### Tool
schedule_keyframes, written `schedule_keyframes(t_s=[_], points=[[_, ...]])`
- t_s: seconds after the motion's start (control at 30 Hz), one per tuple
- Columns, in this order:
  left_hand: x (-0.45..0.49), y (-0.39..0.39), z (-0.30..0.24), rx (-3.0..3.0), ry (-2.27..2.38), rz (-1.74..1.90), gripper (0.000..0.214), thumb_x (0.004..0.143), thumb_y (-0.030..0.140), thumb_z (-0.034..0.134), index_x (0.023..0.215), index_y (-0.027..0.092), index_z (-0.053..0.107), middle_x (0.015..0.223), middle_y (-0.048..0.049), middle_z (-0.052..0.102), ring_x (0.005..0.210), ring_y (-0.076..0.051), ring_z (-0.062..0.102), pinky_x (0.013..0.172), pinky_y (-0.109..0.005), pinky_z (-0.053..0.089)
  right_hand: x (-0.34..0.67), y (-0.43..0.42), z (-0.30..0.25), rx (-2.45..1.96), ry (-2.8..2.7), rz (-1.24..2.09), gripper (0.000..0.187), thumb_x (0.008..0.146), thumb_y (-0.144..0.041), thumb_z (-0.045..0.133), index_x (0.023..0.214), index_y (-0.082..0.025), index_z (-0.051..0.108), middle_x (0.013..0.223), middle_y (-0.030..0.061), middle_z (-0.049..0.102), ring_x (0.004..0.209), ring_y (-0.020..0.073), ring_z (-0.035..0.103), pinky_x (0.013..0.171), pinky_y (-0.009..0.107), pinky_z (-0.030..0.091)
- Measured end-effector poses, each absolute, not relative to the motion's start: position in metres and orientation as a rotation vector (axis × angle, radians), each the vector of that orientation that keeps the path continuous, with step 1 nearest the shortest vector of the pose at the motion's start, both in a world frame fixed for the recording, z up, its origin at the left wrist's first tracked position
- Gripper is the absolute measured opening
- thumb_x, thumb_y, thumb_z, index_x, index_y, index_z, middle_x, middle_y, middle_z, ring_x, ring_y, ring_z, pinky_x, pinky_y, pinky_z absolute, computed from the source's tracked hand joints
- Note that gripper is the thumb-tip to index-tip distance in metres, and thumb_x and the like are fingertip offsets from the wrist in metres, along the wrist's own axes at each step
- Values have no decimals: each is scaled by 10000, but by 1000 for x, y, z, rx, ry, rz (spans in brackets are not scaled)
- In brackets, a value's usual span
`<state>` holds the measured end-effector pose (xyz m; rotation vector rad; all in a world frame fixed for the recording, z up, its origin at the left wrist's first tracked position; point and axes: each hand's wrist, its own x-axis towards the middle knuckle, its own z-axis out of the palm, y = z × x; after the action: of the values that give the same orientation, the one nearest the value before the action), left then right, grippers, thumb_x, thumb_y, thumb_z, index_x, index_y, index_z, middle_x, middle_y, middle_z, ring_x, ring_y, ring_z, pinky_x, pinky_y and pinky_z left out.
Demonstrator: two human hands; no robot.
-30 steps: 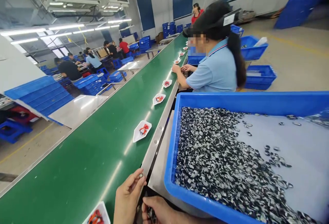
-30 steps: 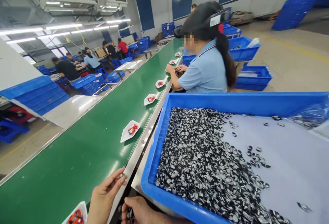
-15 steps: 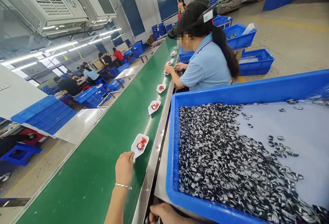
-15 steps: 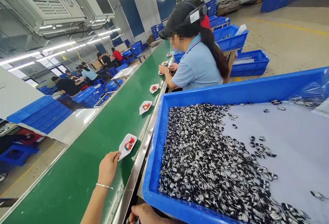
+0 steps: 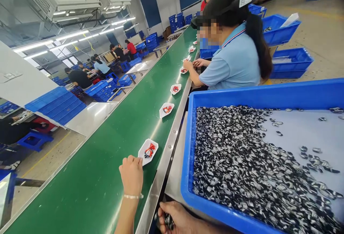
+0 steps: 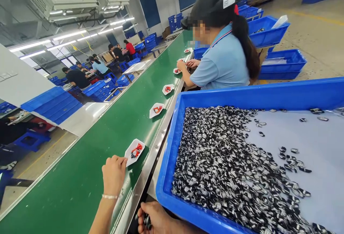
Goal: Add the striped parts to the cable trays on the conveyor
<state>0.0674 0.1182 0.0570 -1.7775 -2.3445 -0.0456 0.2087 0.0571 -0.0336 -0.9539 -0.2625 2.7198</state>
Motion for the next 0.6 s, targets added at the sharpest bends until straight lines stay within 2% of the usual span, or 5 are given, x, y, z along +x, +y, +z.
schedule_keyframes(t_s=[0.17, 0.27, 0.37, 0.6], points=[[103, 28, 14, -2123, -1988, -423, 237, 849, 323, 458, 712, 259, 640, 728, -17, 583, 708, -172, 468, 618, -310, 307, 210, 54, -34, -794, -14, 2699, 262, 865, -293, 418, 747, -103, 554, 587, 6, 515, 474, 76, 501, 444, 169, 373], [125, -5, -18, -2037, -1832, -576, 171, 829, 277, 485, 813, 264, 655, 802, -32, 627, 808, -198, 520, 746, -367, 363, 209, 51, -37, -698, 229, 2724, 292, 863, -330, 431, 741, -92, 548, 632, 36, 560, 550, 73, 533, 510, 149, 408], [136, -16, -31, -1916, -1807, -617, 163, 811, 205, 504, 852, 255, 653, 837, -42, 648, 896, -222, 547, 851, -416, 367, 210, 48, -39, -649, 354, 2802, 293, 844, -351, 474, 745, -85, 548, 656, 44, 572, 563, 67, 540, 517, 132, 404], [143, -23, -28, -1870, -1833, -706, 208, 812, 122, 478, 845, 252, 637, 816, -26, 670, 873, -203, 602, 915, -439, 371, 214, 47, -38, -557, 571, 2884, 243, 835, -296, 480, 803, -61, 535, 636, 23, 558, 531, 44, 524, 486, 105, 393]])
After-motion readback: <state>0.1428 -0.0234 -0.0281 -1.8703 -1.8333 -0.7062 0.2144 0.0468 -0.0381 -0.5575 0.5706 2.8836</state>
